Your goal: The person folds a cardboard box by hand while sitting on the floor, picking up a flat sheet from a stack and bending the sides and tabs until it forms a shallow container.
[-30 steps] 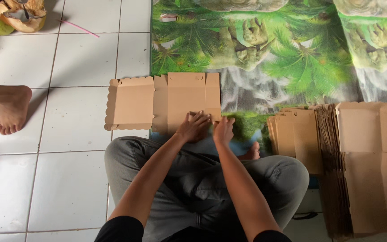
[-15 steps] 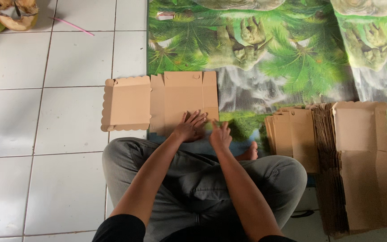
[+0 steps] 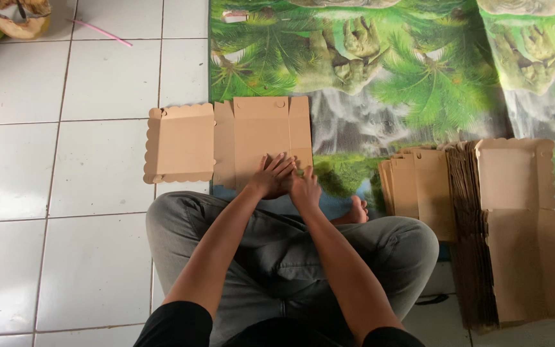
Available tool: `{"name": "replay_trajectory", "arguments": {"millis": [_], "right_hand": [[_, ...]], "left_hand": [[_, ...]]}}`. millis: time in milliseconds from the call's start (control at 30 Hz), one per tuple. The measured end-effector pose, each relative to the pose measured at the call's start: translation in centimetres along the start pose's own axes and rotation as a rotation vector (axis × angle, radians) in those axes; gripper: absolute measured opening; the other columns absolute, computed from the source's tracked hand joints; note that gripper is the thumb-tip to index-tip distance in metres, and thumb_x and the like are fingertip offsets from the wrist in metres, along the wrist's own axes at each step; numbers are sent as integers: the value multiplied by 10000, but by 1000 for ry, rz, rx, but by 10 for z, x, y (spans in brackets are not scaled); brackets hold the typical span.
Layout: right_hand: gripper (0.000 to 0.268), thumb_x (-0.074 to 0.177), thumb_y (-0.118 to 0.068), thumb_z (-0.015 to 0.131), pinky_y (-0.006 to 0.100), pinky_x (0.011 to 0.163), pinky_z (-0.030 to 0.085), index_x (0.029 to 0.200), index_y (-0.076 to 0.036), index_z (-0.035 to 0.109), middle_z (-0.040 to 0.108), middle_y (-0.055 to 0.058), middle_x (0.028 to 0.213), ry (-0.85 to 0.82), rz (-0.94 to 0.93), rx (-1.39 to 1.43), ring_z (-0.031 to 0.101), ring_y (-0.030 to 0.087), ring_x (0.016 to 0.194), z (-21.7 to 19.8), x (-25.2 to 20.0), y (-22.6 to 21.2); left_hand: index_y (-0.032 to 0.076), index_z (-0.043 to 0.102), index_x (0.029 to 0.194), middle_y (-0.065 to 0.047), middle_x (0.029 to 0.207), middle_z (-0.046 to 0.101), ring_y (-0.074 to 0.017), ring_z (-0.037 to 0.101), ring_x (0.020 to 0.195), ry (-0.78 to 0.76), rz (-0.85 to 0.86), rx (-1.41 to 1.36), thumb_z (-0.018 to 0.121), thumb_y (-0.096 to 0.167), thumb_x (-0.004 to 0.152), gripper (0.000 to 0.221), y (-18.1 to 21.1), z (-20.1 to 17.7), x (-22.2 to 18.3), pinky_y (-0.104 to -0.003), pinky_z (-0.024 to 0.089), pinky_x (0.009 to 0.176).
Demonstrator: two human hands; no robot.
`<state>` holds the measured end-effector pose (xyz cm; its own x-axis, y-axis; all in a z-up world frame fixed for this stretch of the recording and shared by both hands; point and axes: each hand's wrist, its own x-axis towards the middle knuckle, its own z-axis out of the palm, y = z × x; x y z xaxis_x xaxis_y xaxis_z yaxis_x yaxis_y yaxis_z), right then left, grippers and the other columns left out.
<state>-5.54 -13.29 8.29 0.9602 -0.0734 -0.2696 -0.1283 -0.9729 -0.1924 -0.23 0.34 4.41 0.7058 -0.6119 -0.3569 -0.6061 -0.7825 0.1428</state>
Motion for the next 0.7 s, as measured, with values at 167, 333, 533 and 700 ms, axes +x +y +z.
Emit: {"name": "replay_trajectory", "arguments": {"millis": [167,333,533,700], "right_hand": [[567,990,-140,469,536,865,529,1506,-361,391,256,206,1512,-129,282,120,430,419,1294,-1,10,28],[571,988,-109,475,483,858,530,1532,-252,372,207,233,1538,-114,339,71,425,408,1302,0,14,16],[501,998,-60,432,440,833,594,1497,-91,404,267,281,1487,-31,17,37,549,399,1166,11,9,-4],[628,966,-205,506,501,828,542,1553,-305,307,266,193,1481,-141,340,108,475,381,1201,10,20,36]], "left_hand": [[293,75,1586,124,1655,-35,-201,-42,1531,38,-18,52,463,630,917,844,-7,31,10,-582,61,1220],[312,110,1582,136,1654,-6,-195,-14,1531,91,-9,65,453,669,911,834,-7,34,15,-579,100,1216],[326,57,1585,158,1649,-49,-189,-22,1530,48,-30,79,403,596,957,766,-9,40,18,-572,111,1224],[336,51,1587,148,1652,-44,-188,-28,1531,115,-28,116,430,691,903,859,-9,39,13,-560,44,1211]]}}
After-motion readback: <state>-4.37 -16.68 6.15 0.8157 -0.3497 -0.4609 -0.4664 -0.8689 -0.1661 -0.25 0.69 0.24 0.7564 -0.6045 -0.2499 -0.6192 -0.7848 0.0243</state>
